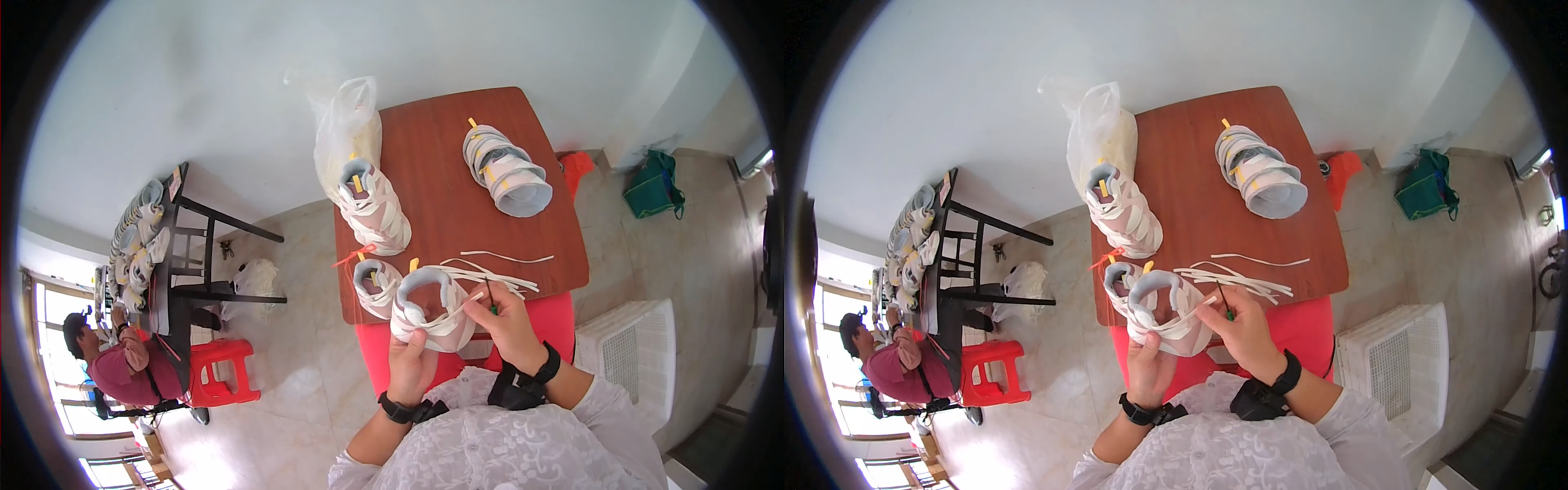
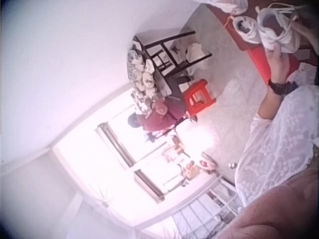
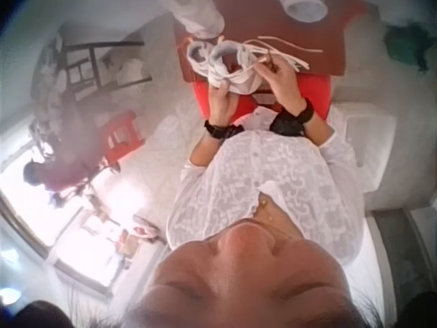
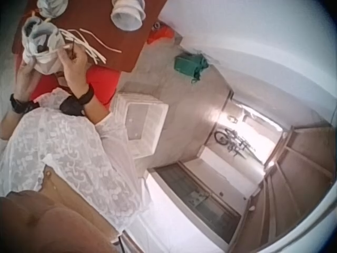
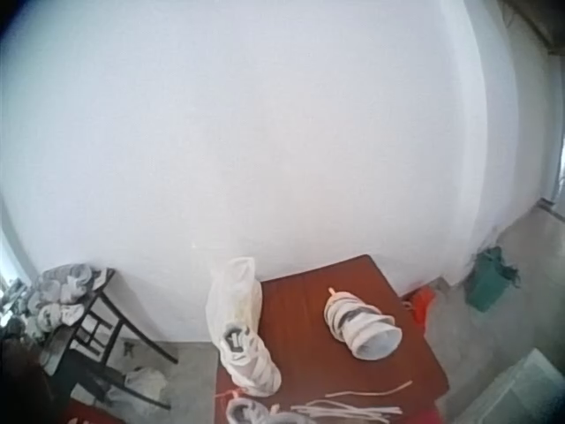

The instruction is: Lacing and preparing shoes for assembly or packaging in a factory setting.

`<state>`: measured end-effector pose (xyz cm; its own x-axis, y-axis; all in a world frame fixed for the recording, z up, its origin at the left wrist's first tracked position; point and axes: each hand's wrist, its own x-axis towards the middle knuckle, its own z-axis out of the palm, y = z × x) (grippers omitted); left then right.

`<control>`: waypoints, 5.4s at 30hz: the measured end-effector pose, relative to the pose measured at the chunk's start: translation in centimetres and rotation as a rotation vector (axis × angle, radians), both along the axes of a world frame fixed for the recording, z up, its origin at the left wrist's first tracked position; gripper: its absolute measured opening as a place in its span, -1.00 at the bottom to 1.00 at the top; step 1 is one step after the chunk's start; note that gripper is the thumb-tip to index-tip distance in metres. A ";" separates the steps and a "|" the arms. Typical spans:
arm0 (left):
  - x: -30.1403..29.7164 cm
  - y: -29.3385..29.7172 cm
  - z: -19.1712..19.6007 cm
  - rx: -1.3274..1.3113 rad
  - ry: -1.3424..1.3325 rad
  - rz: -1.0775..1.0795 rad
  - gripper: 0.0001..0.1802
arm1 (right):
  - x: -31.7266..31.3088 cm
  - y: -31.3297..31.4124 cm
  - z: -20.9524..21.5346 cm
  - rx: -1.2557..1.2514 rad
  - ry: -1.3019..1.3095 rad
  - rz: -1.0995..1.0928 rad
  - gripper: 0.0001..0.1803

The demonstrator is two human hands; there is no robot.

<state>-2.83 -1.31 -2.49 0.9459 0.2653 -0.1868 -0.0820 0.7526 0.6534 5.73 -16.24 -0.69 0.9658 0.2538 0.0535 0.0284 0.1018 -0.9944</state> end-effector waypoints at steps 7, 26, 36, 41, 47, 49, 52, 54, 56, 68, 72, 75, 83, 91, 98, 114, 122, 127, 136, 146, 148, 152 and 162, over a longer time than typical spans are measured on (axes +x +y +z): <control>0.1 -0.7 0.0 -0.119 -0.009 -0.053 -0.56 | 0.4 -2.0 0.1 0.456 0.882 0.306 -0.78; 3.3 2.7 3.1 0.978 0.119 -0.295 -0.80 | 4.0 -3.5 3.6 -0.263 -0.352 0.535 -0.92; 3.4 -1.0 3.5 0.352 0.215 -0.037 -0.76 | 1.7 -1.2 3.5 -0.492 -0.762 -0.085 -0.69; 3.3 -2.2 3.4 0.236 0.207 0.075 -0.75 | 0.7 -0.6 3.4 -0.586 -0.944 -0.202 -0.70; 3.6 -2.2 3.5 0.140 0.227 0.059 -0.73 | 0.3 0.3 3.2 -0.242 -0.353 0.188 -0.81; 3.4 -2.3 3.5 0.115 0.248 0.042 -0.72 | 0.4 0.6 2.7 -0.219 -0.193 0.150 -0.80; 3.4 -2.4 3.7 0.101 0.275 0.029 -0.71 | 0.6 0.7 2.1 -0.253 -0.303 0.086 -0.83; 3.4 -2.0 3.8 0.147 0.277 -0.012 -0.70 | 0.4 0.7 2.5 -0.265 -0.220 0.096 -0.83; 3.4 -1.7 4.0 0.166 0.276 -0.026 -0.71 | 0.3 0.6 3.0 -0.276 -0.136 0.103 -0.83; 3.0 -1.9 3.6 0.271 0.281 -0.056 -0.72 | -0.1 -0.2 3.3 -0.265 -0.128 0.158 -0.78; 3.1 -1.0 3.8 0.320 0.289 -0.033 -0.71 | 0.7 -1.1 6.6 -0.404 -0.262 0.241 -0.74; 3.1 0.2 4.5 0.351 0.238 -0.042 -0.70 | 2.3 -2.5 7.7 -0.510 -0.435 0.233 -0.79; 2.8 4.2 7.2 0.769 0.253 -0.315 -0.72 | 2.5 -0.9 8.9 -0.534 -0.754 0.307 -0.88; 2.4 5.2 8.2 0.968 0.234 -0.512 -0.71 | 1.7 0.3 8.2 -0.575 -0.825 0.445 -0.82; 2.6 5.7 8.1 0.825 0.292 -0.587 -0.71 | 1.8 0.2 8.5 -0.616 -0.792 0.524 -0.83; 2.2 4.9 6.8 0.817 0.315 -0.505 -0.78 | 1.6 1.0 7.8 -0.755 -0.834 0.480 -0.85; 2.1 4.5 5.7 0.752 0.330 -0.491 -0.80 | 2.0 0.8 7.7 -0.724 -0.774 0.475 -0.86; 2.2 4.4 6.0 0.749 0.318 -0.488 -0.80 | 2.0 0.7 7.7 -0.709 -0.796 0.474 -0.86; 2.3 4.2 6.0 0.722 0.332 -0.478 -0.80 | 2.2 0.6 7.9 -0.724 -0.825 0.504 -0.85; 2.0 2.4 4.7 0.826 0.363 -0.302 -0.78 | 1.9 1.0 6.8 -0.864 -0.936 0.518 -0.88; 2.1 2.0 4.5 0.838 0.368 -0.269 -0.78 | 2.3 1.0 5.5 -0.770 -0.850 0.483 -0.88; 2.5 1.2 3.3 0.903 0.310 -0.072 -0.87 | 0.6 1.3 5.6 -0.965 -1.067 0.472 -0.88; 2.7 0.5 4.3 1.245 0.300 0.059 -0.93 | 0.0 1.4 3.3 -0.919 -1.078 0.397 -0.90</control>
